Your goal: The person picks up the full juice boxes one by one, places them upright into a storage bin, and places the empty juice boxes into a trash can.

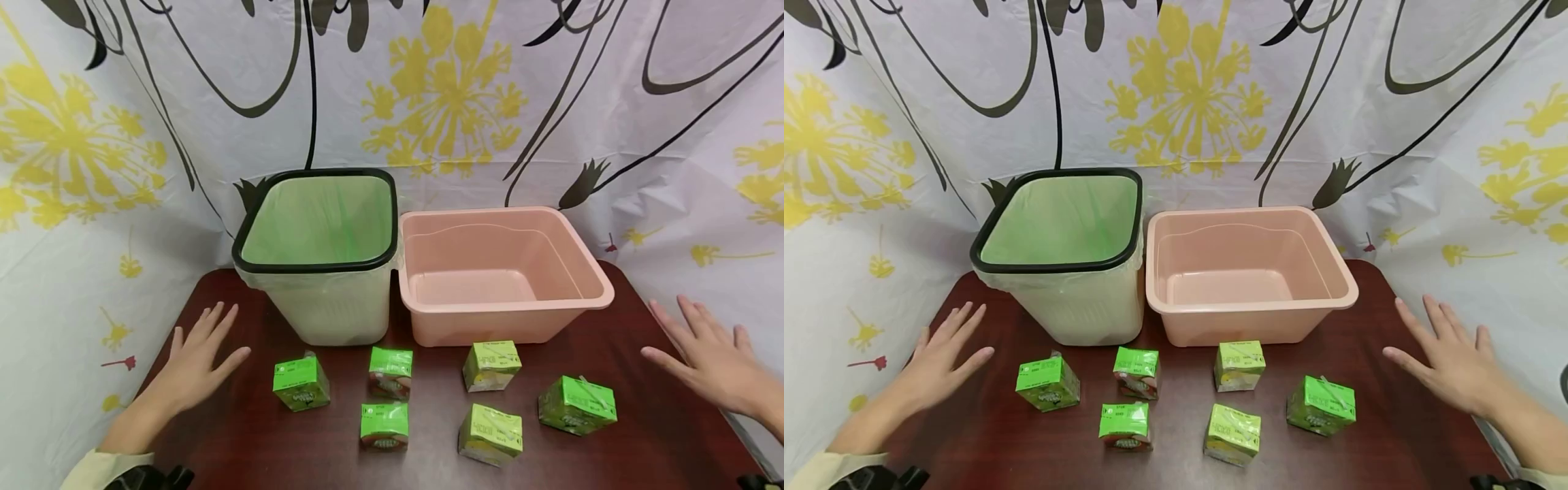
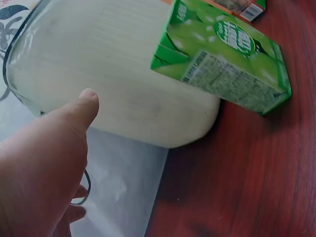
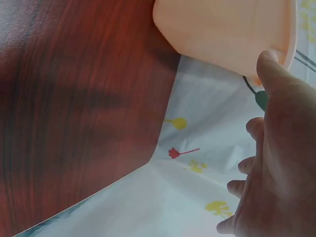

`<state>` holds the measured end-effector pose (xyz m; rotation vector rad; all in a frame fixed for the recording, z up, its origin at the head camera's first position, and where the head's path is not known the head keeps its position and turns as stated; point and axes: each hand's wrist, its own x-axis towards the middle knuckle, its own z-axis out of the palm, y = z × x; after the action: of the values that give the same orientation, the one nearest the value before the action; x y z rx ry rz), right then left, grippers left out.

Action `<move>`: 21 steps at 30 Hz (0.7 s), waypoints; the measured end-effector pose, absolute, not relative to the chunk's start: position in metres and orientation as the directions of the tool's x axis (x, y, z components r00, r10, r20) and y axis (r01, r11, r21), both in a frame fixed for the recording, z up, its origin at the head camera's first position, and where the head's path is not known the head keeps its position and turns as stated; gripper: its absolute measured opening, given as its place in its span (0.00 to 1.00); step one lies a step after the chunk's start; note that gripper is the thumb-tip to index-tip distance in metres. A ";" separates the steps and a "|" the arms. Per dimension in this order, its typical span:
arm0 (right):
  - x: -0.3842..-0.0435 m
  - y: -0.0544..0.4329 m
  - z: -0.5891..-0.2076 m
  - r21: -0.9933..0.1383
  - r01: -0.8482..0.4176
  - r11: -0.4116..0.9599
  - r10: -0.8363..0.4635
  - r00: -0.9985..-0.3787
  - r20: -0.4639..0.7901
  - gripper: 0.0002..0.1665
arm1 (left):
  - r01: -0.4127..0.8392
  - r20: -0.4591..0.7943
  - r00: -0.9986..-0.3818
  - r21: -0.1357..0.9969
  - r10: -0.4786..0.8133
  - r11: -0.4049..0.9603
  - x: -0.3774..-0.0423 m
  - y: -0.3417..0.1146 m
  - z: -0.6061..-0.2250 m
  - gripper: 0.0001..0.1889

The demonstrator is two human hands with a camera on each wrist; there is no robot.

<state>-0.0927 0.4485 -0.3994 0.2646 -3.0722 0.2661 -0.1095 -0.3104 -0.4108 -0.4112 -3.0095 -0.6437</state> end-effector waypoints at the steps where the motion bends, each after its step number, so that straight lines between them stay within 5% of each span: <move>1: -0.093 0.448 -0.398 -0.167 -0.173 0.971 -0.164 -0.984 0.065 0.52 | 0.275 0.094 -0.961 0.408 0.260 0.871 -0.109 -0.310 -0.409 0.40; 6: -0.099 0.446 -0.394 -0.192 -0.196 0.962 -0.175 -0.977 0.124 0.50 | 0.343 0.105 -0.936 0.476 0.335 0.810 -0.106 -0.299 -0.400 0.34; 10: -0.107 0.443 -0.382 -0.318 -0.273 0.908 -0.221 -0.957 0.189 0.43 | 0.418 0.161 -0.904 0.531 0.396 0.737 -0.103 -0.288 -0.398 0.31; 14: -0.117 0.435 -0.364 -0.428 -0.311 0.849 -0.238 -0.947 0.216 0.34 | 0.466 0.221 -0.879 0.587 0.423 0.662 -0.104 -0.281 -0.404 0.38; 21: -0.140 0.410 -0.335 -0.570 -0.168 0.805 -0.168 -0.984 0.052 0.31 | 0.472 0.244 -0.852 0.741 0.464 0.477 -0.104 -0.268 -0.426 0.52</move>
<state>-0.1397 0.4098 -0.3349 0.2775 -2.9850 0.9423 -0.1038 -0.2684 -0.4257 -0.8533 -2.6913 -1.3559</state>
